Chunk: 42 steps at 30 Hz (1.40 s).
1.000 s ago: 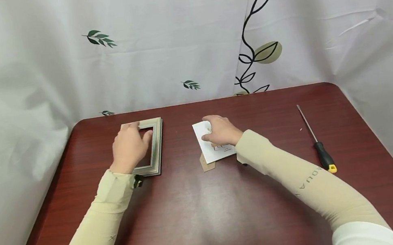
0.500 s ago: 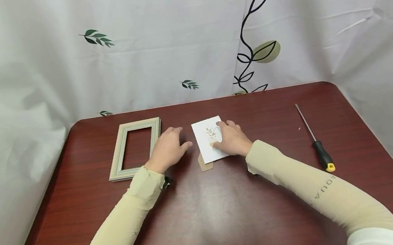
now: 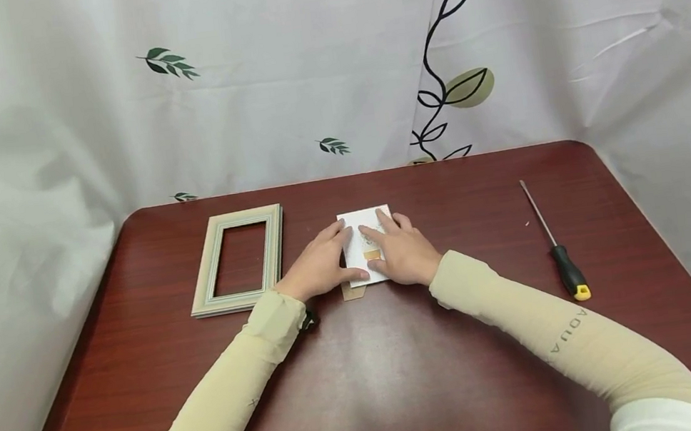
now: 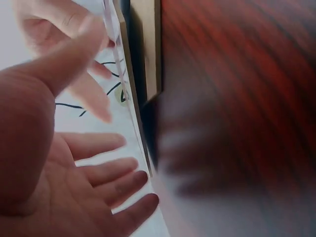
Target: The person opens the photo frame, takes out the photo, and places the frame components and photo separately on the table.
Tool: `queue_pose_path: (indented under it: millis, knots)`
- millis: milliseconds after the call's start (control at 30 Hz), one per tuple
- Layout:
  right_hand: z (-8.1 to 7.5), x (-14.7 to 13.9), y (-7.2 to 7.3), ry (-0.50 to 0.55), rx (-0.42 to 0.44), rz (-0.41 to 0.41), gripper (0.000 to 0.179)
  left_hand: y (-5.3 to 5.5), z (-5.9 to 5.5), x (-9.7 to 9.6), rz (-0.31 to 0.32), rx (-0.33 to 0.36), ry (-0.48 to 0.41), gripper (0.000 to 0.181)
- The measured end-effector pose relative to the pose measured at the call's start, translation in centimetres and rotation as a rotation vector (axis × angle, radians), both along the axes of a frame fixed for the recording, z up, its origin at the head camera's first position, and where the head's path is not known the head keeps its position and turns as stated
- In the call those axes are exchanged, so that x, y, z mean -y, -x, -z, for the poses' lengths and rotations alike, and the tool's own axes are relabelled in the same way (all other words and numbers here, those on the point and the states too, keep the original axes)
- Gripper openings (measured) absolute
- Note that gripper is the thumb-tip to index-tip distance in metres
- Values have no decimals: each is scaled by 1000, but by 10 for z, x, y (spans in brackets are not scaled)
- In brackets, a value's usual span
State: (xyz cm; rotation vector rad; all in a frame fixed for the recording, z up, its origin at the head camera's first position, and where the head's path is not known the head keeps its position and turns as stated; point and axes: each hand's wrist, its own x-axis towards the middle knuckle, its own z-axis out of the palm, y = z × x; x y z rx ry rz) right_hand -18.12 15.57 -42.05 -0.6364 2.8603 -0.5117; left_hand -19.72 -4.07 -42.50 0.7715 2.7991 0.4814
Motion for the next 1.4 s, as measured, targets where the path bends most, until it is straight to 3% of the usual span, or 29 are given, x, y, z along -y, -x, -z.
queue_pose_path:
  millis: [167,467,900,1400]
  knots:
    - [4,-8,3,-24,27,-57,61,1,4,-6,61,40,-28,109]
    - [6,-20,3,-5,15,-63,61,2,5,-9,79,47,-15,117]
    - [9,-41,2,-24,23,-36,66,3,3,-10,68,82,34,111]
    - [5,-75,2,-9,82,11,71,4,3,-9,70,59,57,111]
